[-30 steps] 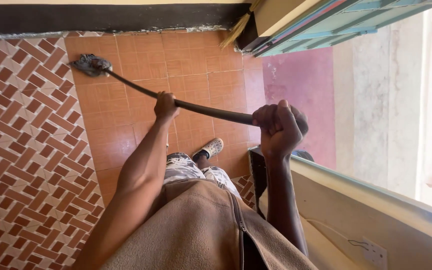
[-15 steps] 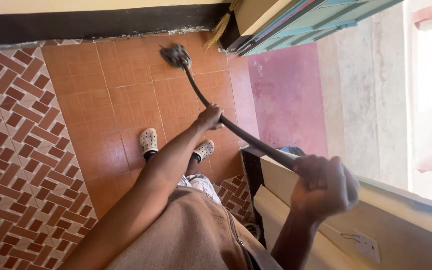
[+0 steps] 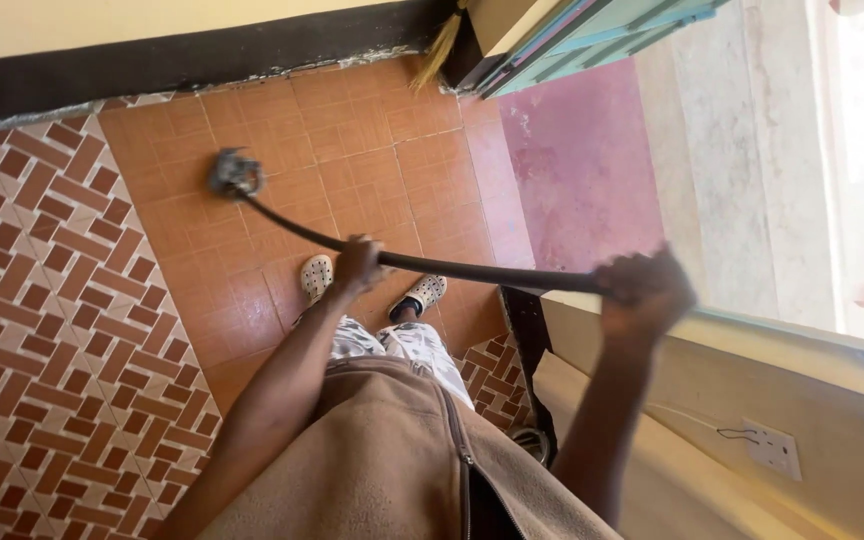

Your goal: The recorder is mopping a tiled floor using a bucket of water and a mop.

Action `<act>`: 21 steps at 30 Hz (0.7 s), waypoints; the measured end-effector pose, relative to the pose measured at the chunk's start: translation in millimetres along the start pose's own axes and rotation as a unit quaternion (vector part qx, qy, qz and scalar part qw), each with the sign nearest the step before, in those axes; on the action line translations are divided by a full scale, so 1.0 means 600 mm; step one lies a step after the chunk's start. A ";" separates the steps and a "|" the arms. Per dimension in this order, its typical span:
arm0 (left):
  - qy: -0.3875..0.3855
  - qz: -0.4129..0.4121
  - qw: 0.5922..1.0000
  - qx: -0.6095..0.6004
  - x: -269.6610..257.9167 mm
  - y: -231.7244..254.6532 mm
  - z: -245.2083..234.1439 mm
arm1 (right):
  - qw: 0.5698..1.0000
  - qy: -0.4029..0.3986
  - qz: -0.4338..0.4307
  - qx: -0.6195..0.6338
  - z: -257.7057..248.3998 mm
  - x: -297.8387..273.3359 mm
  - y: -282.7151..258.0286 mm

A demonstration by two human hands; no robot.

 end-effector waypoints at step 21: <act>-0.084 0.154 0.984 0.013 0.250 0.288 0.323 | 0.985 0.056 -0.134 -0.093 -0.172 -0.010 -0.263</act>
Point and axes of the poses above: each hand's wrist, its own x-axis towards the middle knuckle, its own z-axis out of the palm, y = z × x, the point moved 8 cm from there along x, towards the middle knuckle, and after that the axes turned 1 degree about -x, right-handed, at the moved point
